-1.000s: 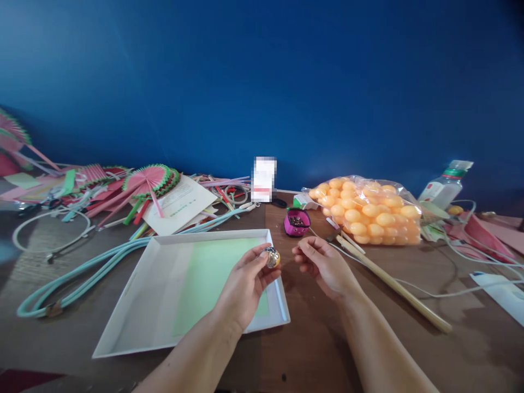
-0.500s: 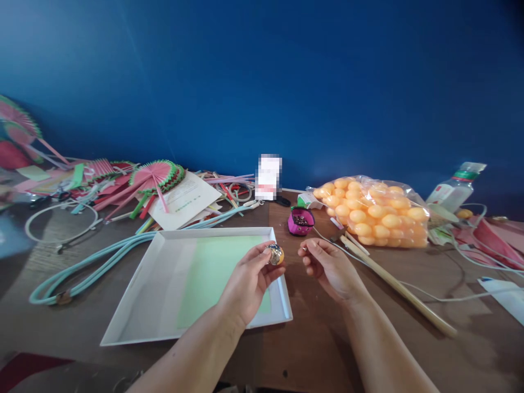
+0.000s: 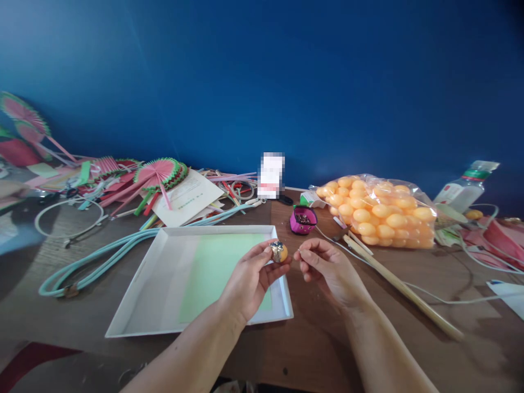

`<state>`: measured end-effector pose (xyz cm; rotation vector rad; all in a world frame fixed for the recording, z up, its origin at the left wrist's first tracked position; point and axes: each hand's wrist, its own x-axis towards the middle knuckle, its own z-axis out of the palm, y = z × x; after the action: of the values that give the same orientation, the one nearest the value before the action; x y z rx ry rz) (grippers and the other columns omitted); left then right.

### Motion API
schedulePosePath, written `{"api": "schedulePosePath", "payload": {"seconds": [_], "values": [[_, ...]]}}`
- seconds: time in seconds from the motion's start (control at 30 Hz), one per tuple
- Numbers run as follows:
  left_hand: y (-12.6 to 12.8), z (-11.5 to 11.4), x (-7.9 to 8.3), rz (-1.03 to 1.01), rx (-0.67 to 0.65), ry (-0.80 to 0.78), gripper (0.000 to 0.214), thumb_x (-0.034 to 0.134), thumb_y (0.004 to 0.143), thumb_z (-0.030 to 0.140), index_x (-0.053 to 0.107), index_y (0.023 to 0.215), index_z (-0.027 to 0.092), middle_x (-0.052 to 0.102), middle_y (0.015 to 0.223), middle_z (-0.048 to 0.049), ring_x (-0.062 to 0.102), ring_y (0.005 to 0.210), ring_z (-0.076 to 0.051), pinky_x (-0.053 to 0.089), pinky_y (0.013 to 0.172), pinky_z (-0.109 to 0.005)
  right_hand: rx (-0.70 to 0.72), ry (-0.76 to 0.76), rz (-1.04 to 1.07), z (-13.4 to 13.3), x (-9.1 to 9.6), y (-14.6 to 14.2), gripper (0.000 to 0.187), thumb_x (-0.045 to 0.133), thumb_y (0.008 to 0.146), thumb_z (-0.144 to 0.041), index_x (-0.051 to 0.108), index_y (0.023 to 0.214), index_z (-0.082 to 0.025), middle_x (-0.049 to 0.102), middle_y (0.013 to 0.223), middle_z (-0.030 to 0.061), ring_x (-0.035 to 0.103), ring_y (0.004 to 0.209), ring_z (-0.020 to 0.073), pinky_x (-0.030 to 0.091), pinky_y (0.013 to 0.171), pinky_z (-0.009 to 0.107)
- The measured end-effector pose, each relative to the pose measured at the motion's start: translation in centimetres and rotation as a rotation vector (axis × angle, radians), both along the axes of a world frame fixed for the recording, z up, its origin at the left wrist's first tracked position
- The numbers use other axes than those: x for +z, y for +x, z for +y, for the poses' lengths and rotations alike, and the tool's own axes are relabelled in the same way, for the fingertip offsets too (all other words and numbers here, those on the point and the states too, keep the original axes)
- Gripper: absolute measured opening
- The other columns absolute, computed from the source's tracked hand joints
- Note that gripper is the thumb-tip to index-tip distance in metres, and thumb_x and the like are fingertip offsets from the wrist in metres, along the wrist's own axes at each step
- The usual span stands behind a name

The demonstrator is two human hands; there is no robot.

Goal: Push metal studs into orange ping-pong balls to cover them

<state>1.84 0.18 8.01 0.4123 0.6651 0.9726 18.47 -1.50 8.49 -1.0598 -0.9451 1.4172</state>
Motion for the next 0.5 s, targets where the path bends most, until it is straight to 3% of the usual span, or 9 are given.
{"api": "schedulePosePath", "payload": {"seconds": [0.2,0.5], "values": [[0.04,0.04,0.08,0.002,-0.001,0.024,0.030,0.062,0.080,0.020,0.060,0.110,0.014,0.066,0.100,-0.0102,0.066,0.088,-0.018,0.053,0.085,-0.031,0.022,0.016,-0.048,-0.07,-0.34,-0.46,0.017,0.074,0.074,-0.032,0.064,0.078,-0.019,0.058,0.061,-0.0017,0.049,0.053,0.0077,0.042,0.047,0.018],[0.05,-0.22,0.46,0.021,-0.002,0.065,0.035,0.067,0.077,0.018,0.061,0.112,0.016,0.067,0.099,-0.0073,0.064,0.089,-0.014,0.049,0.093,-0.030,0.026,0.022,-0.068,-0.22,-0.45,-0.90,0.017,0.072,0.076,-0.033,0.064,0.083,-0.019,0.057,0.061,-0.0014,0.047,0.055,0.0087,0.039,0.047,0.019]]}}
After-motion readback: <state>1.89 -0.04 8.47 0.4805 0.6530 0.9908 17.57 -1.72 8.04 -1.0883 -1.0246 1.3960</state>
